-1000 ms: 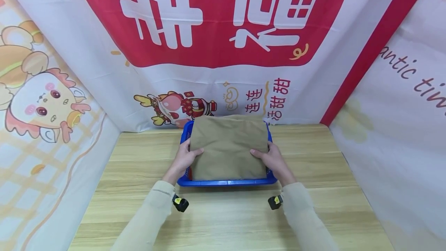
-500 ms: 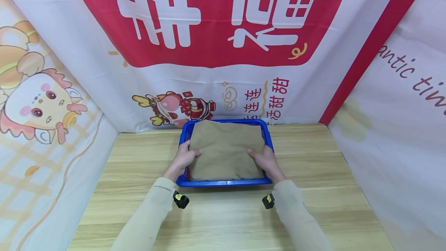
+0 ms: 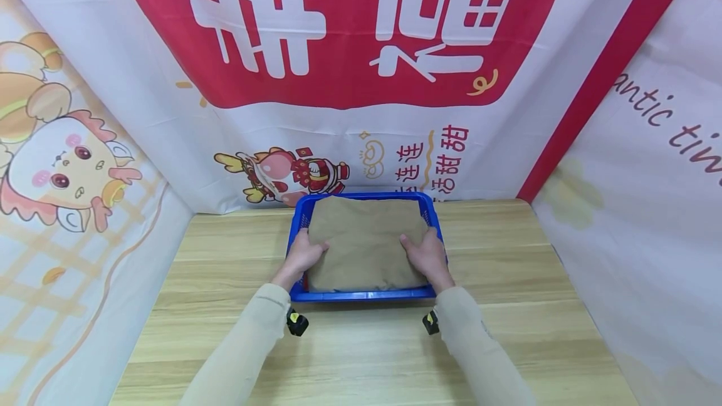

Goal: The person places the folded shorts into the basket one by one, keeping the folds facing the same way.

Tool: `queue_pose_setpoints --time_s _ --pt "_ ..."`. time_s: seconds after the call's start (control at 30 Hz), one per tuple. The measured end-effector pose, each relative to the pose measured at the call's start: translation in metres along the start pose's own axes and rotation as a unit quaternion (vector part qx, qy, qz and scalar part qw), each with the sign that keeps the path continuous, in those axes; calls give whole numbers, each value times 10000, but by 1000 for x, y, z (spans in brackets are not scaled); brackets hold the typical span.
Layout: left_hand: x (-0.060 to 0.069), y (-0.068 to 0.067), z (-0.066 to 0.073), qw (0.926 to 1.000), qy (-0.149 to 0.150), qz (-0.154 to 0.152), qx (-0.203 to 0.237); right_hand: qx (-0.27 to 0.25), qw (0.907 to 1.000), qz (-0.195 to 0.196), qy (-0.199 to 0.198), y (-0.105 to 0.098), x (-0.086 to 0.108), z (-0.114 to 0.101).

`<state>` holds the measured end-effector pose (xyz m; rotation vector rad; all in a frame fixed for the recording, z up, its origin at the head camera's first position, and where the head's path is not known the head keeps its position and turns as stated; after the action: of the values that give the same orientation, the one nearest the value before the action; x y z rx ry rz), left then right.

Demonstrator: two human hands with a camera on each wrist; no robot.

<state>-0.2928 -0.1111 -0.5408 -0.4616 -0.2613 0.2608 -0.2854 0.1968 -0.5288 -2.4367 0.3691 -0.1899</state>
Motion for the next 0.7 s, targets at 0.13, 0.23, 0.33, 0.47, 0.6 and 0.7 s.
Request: queue_pose_setpoints --time_s 0.13,0.23,0.33,0.47,0.6,0.7 --pt "3 -2 11 9961 610 181 -613 487 9930 665 -846 -13 5 -20" --pt "8 -4 27 9806 1467 439 -1223 894 9776 961 -1646 -19 13 -38" --pt "15 2 43 9528 2329 502 -1884 1378 9561 850 -2442 -15 21 -55" --pt "22 22 50 9038 3116 75 -2932 1977 9331 208 -2997 7 27 -59" --pt "23 39 43 8661 3275 -361 -3759 2398 9246 -359 -2939 31 25 -44" --pt "22 43 38 8588 3159 -470 -4005 2536 9237 -623 -2802 44 21 -31"
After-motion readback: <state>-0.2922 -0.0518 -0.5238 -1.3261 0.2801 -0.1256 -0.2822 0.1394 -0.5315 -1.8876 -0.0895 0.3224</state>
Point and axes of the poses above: each hand's wrist, its own x-axis away from the middle knuckle, its own y-axis out of the palm, z = x × y, the point moved 9 cm from there along -x, towards the middle knuckle, and after that the axes turned 13 degrees about z, right-handed, at the moved point
